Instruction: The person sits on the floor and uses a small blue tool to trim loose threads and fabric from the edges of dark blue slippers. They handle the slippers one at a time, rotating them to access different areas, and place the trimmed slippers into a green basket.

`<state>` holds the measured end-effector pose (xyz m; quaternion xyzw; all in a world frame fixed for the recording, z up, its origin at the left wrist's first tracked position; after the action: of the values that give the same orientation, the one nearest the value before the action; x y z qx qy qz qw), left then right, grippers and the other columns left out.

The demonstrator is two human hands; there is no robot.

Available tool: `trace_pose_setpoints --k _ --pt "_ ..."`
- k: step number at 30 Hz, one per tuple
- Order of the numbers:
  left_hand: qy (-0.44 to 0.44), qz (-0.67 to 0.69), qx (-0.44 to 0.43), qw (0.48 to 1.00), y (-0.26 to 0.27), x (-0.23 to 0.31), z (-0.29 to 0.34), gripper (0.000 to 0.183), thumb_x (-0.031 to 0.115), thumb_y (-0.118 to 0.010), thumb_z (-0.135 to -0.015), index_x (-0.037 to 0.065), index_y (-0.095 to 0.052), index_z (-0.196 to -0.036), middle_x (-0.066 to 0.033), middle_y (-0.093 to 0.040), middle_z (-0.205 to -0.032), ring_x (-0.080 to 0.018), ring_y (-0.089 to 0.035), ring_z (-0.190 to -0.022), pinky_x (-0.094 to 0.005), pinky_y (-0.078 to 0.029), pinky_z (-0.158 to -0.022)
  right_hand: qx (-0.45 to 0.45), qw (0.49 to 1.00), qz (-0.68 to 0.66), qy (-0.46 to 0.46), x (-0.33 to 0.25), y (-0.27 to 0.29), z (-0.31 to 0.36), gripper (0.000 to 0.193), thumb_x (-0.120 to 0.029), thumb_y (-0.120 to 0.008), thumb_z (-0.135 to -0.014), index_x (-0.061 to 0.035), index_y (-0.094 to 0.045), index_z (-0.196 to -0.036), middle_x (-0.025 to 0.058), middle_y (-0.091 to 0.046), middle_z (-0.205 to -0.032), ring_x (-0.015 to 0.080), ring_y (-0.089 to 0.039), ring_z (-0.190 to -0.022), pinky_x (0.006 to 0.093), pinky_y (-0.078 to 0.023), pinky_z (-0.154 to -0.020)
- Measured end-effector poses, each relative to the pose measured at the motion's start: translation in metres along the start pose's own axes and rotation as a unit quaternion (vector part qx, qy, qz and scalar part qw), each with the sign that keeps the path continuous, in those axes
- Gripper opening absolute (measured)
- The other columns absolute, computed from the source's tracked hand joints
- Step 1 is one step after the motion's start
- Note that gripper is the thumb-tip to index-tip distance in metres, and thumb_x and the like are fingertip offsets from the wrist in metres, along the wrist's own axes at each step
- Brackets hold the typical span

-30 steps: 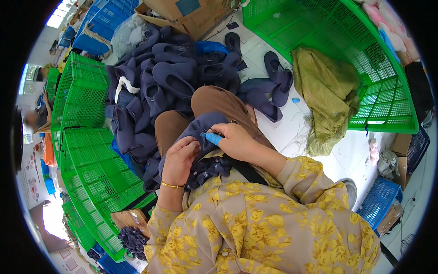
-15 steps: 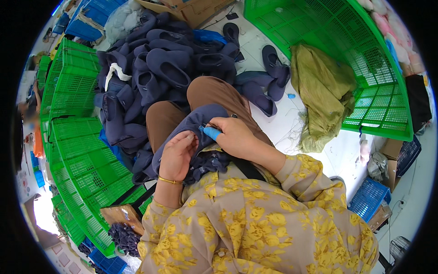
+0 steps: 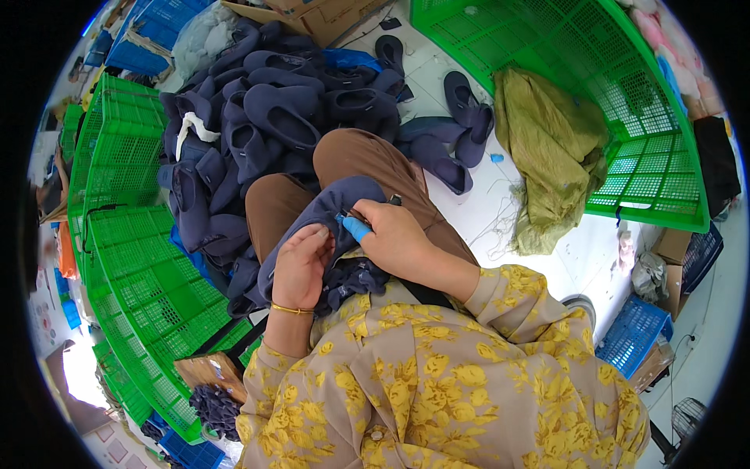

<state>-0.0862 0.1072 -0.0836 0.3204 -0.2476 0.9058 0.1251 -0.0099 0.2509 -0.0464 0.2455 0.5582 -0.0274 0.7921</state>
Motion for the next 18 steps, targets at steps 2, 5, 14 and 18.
trace_pose_setpoints --k 2,5,14,18 --pt "-0.001 0.004 0.007 1.0 -0.001 0.0 0.0 0.013 0.009 -0.063 -0.09 0.0 -0.066 -0.099 -0.0047 -0.065 -0.09 -0.0137 -0.06 -0.083 -0.0249 -0.048 -0.078 -0.002 1.0 0.003 -0.005 0.0 0.0 0.0 0.018 -0.017 -0.06 -0.091 0.0006 -0.059 -0.09 0.0223 -0.065 -0.085 0.0411 -0.062 -0.079 0.0455 -0.046 -0.067" --pt "-0.002 0.008 0.016 1.0 -0.001 0.001 0.001 0.012 0.008 -0.064 -0.089 0.0 -0.066 -0.099 -0.0046 -0.065 -0.09 -0.0135 -0.06 -0.082 -0.0249 -0.048 -0.078 -0.001 1.0 0.007 -0.004 -0.002 0.0 0.0 0.014 -0.013 -0.059 -0.089 0.001 -0.059 -0.09 0.0226 -0.064 -0.085 0.0409 -0.062 -0.08 0.0457 -0.046 -0.068" --pt "-0.023 -0.095 0.075 0.992 -0.021 0.011 0.001 0.02 0.017 -0.076 -0.083 0.004 -0.062 -0.077 0.003 -0.054 -0.069 -0.0058 -0.045 -0.061 -0.0202 -0.035 -0.056 0.015 1.0 -0.007 0.007 0.0 -0.001 0.001 0.013 -0.01 -0.058 -0.083 0.0018 -0.059 -0.087 0.0228 -0.064 -0.081 0.0405 -0.062 -0.076 0.0461 -0.046 -0.066" --pt "-0.035 -0.117 0.066 0.99 -0.02 0.011 -0.003 0.024 0.019 -0.077 -0.083 0.005 -0.06 -0.074 0.0037 -0.052 -0.067 -0.005 -0.043 -0.06 -0.0202 -0.033 -0.055 0.017 1.0 -0.016 -0.007 -0.001 -0.001 0.004 0.013 -0.01 -0.058 -0.083 0.0019 -0.059 -0.088 0.022 -0.064 -0.08 0.0392 -0.062 -0.075 0.0451 -0.046 -0.065"
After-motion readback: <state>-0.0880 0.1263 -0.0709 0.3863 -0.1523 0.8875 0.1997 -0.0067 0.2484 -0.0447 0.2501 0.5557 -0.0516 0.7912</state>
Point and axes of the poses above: each hand's wrist, its own z-axis away from the middle knuckle, its own y-axis out of the back of the hand, x = y × z, the point moved 7 cm from there along -z, towards the middle knuckle
